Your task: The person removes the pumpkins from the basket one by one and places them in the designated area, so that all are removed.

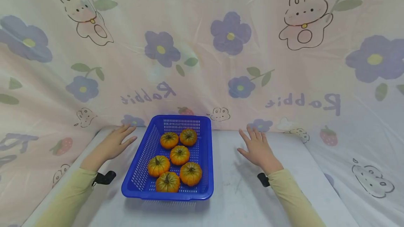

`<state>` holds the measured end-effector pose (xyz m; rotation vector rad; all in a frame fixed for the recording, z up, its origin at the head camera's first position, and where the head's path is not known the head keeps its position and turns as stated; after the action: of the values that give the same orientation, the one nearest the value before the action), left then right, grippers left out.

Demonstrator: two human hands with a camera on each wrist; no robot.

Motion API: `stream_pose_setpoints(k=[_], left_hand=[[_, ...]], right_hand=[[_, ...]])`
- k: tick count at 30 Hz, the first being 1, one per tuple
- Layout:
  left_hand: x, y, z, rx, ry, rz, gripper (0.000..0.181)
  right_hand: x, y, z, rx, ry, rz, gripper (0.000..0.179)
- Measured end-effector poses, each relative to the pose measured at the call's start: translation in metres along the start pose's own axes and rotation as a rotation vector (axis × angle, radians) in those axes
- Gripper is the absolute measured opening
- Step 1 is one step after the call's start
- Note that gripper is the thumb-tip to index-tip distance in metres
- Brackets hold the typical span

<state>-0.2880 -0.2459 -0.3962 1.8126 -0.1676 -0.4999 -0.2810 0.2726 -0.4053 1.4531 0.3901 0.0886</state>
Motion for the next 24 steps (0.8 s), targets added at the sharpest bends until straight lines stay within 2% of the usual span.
stream_pose_setpoints(k=[4, 11, 17, 21, 24], left_hand=[[0.001, 0.005, 0.000, 0.109, -0.023, 0.008, 0.057], [0.000, 0.013, -0.005, 0.305, -0.052, 0.055, 0.055], [0.001, 0.021, -0.014, 0.542, -0.026, 0.147, 0.054], [0.001, 0.024, -0.017, 0.668, 0.028, 0.211, 0.056], [0.001, 0.025, -0.016, 0.798, 0.089, 0.266, 0.059]], right_hand=[[-0.002, 0.005, -0.001, -0.055, 0.040, 0.003, 0.066], [-0.005, 0.016, -0.003, -0.345, 0.039, 0.100, 0.061], [-0.008, 0.030, -0.005, -0.558, 0.033, 0.167, 0.059], [-0.010, 0.040, -0.003, -0.674, 0.015, 0.211, 0.059], [-0.013, 0.046, 0.001, -0.734, -0.003, 0.247, 0.059]])
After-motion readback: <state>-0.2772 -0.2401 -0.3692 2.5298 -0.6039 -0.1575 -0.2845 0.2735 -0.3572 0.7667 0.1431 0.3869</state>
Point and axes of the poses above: each hand's wrist, its own x-axis away from the middle knuckle, its own y-axis out of the back of the hand, z = x × y, the point moved 1 cm from there along -x, towards the middle knuckle, and after that the axes turned 3 degrees about -y, right-handed, at the moved point
